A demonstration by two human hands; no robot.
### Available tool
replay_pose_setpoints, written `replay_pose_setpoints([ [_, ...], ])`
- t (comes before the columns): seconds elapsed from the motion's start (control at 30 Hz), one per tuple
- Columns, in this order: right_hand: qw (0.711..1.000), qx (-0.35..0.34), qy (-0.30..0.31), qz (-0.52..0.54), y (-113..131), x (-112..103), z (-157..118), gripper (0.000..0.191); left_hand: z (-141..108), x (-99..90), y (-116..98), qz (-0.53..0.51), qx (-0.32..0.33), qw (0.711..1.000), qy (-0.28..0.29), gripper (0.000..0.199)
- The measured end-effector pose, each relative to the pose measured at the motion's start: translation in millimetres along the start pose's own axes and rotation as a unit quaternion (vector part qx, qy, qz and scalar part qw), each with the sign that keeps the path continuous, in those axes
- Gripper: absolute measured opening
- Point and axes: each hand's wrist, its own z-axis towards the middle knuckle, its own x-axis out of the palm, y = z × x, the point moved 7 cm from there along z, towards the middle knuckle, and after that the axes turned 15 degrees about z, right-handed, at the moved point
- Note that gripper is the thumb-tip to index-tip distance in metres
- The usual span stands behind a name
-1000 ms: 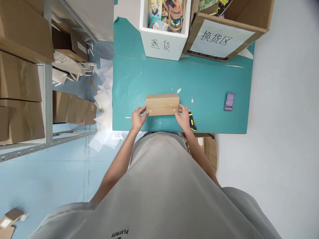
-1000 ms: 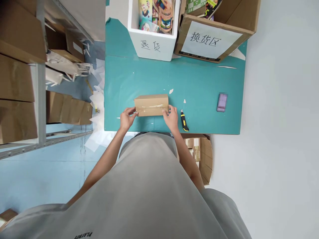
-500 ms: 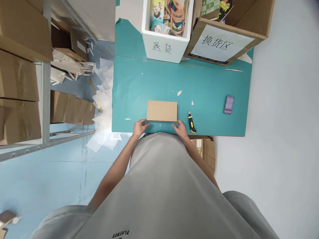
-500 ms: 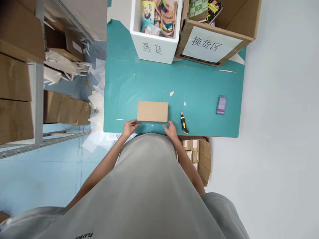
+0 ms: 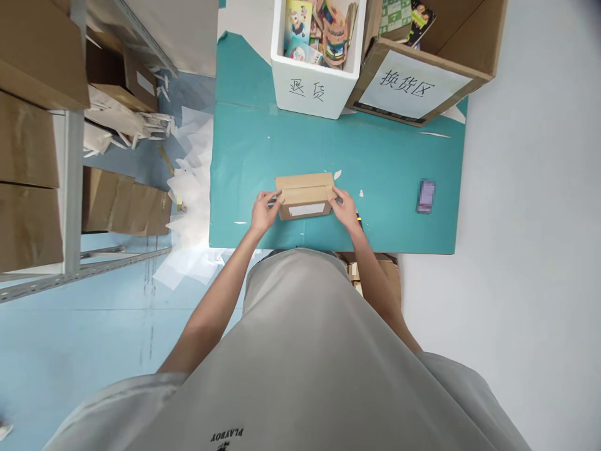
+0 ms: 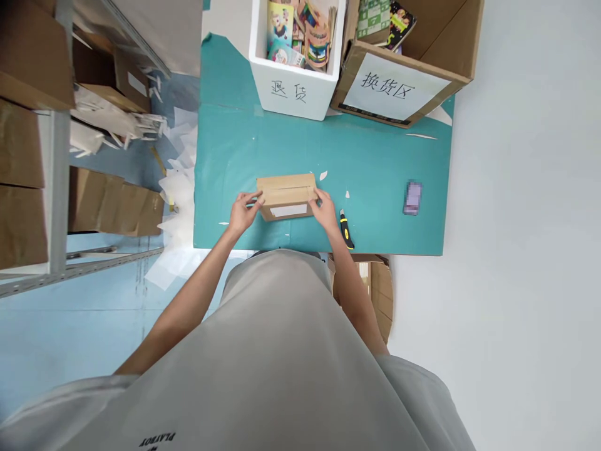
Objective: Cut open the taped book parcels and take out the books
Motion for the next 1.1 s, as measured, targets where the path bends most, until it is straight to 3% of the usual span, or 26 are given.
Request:
replay_pose_setpoints([
  [0.13, 1.0, -0.017, 0.008, -0.016, 18.7, 4.9, 42.3, 0.059, 47.3, -3.6, 0.9, 0.034, -0.006, 0.999, -0.011, 0.049],
  [0.27, 1.0, -0.005, -0.021, -0.018, 16.7, 5.5, 50.8, 0.053, 58.1, -4.6, 8.6, 0.018, -0.023, 1.0, 0.0, 0.054],
  [0.37, 0.998, 0.015, -0.062, 0.002, 1.9, -0.3, 25.4, 0.05, 35.8, 4.0, 19.6, -0.012, -0.028, 0.999, 0.038, 0.061],
  [0.6, 0.989, 0.034, -0.135, 0.042, -30.1, -4.7, -87.4, 0.057, -50.9, 33.1, 47.2, -0.082, -0.023, 0.985, 0.153, 0.084],
  [0.77, 0.981, 0.054, -0.184, 0.037, -40.5, -1.3, -140.5, 0.06, -75.2, 39.2, 50.6, -0.059, -0.001, 0.983, 0.176, 0.081],
  [0.93, 0.983, 0.055, -0.172, 0.024, -55.8, -16.1, -153.2, 0.052, -77.4, 43.3, 48.1, -0.007, 0.003, 0.983, 0.183, 0.074],
  [1.1, 0.973, 0.089, -0.203, -0.058, -86.5, -70.2, -121.1, 0.044, -77.7, 39.0, 41.4, 0.03, 0.002, 0.988, 0.153, 0.058],
])
